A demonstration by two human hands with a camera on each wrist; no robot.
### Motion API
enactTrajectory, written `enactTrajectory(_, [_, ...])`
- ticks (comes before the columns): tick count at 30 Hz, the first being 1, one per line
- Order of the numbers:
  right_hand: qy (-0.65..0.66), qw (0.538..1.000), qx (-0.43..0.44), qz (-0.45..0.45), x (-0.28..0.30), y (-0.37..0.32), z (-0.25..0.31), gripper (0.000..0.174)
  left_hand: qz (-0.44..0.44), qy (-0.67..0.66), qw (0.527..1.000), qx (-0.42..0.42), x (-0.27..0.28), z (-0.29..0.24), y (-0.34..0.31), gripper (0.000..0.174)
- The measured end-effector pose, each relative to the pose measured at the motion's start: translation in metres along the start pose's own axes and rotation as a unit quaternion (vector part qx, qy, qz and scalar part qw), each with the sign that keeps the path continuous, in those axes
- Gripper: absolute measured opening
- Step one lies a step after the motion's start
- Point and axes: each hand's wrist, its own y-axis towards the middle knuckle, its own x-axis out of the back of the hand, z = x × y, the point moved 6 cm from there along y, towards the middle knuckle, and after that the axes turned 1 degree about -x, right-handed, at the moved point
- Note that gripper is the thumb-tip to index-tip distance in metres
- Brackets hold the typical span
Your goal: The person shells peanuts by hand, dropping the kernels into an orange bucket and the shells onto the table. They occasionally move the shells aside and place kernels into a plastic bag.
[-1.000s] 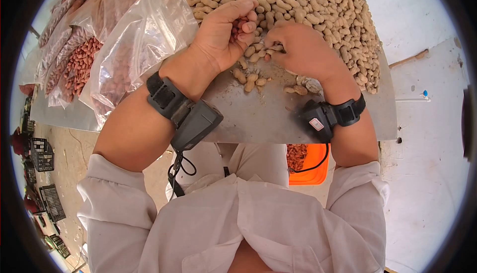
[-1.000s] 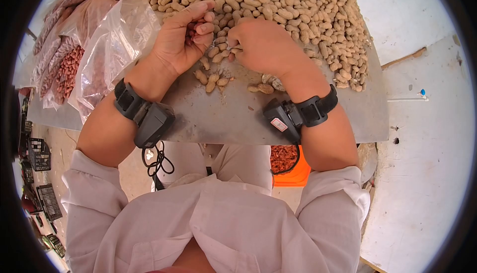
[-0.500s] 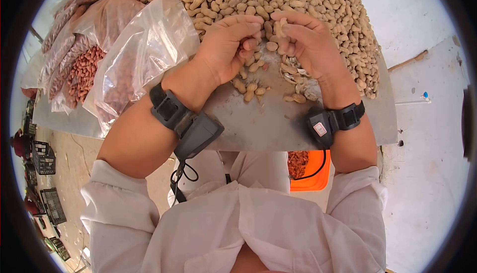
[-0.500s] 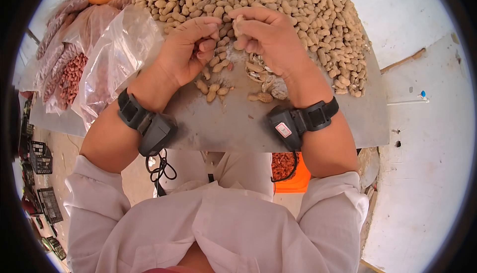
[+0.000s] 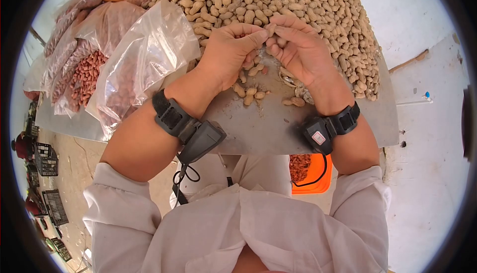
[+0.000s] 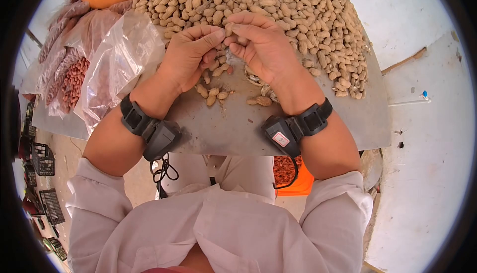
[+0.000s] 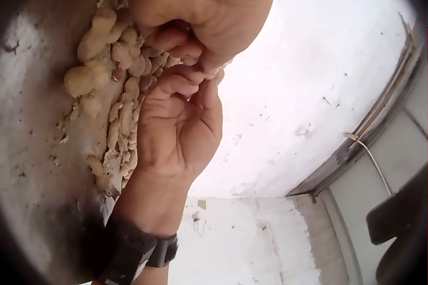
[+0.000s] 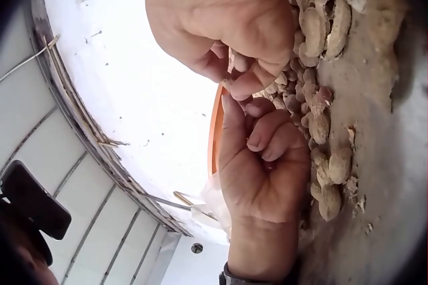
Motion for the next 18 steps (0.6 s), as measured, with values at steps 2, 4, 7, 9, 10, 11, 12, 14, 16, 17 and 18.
enactTrajectory(2, [-0.011, 1.0, 0.004, -0.001, 0.0, 0.0, -0.001, 0.018, -0.001, -0.003, 1.0, 0.0, -0.001, 0.0, -0.001, 0.011])
enactTrajectory(4, [-0.018, 1.0, 0.008, -0.006, 0.001, 0.0, -0.002, 0.019, 0.015, 0.007, 1.0, -0.005, -0.001, 0.0, -0.001, 0.011])
enactTrajectory(7, [-0.063, 0.998, 0.015, -0.028, 0.002, 0.0, -0.004, 0.02, 0.016, 0.012, 1.0, -0.014, 0.001, 0.001, 0.0, 0.01])
enactTrajectory(9, [-0.092, 0.995, 0.026, -0.042, -0.003, -0.004, -0.002, 0.021, 0.009, 0.021, 1.0, -0.017, 0.001, 0.001, 0.0, 0.01])
enactTrajectory(10, [-0.106, 0.993, 0.031, -0.05, -0.005, -0.005, -0.002, 0.021, 0.005, 0.029, 0.999, -0.017, 0.001, 0.0, 0.0, 0.01])
enactTrajectory(11, [-0.122, 0.991, 0.035, -0.044, -0.005, -0.004, -0.001, 0.021, 0.002, 0.038, 0.999, -0.016, 0.001, 0.0, 0.0, 0.01])
enactTrajectory(12, [-0.138, 0.989, 0.039, -0.038, -0.004, -0.004, -0.001, 0.021, 0.002, 0.039, 0.999, -0.022, 0.001, -0.001, -0.001, 0.01])
enactTrajectory(14, [-0.179, 0.982, 0.047, -0.025, -0.003, -0.003, 0.0, 0.022, 0.004, 0.042, 0.999, -0.032, 0.0, -0.002, -0.002, 0.01])
enactTrajectory(16, [-0.23, 0.972, 0.053, -0.01, -0.002, -0.002, 0.002, 0.022, -0.012, 0.054, 0.998, -0.039, 0.002, -0.002, -0.001, 0.011])
enactTrajectory(17, [-0.279, 0.958, 0.061, -0.018, -0.003, -0.003, 0.004, 0.022, -0.02, 0.06, 0.997, -0.042, 0.003, -0.003, -0.001, 0.011])
enactTrajectory(18, [-0.328, 0.942, 0.07, -0.026, -0.005, -0.004, 0.007, 0.023, -0.022, 0.064, 0.997, -0.046, 0.003, -0.004, -0.001, 0.011])
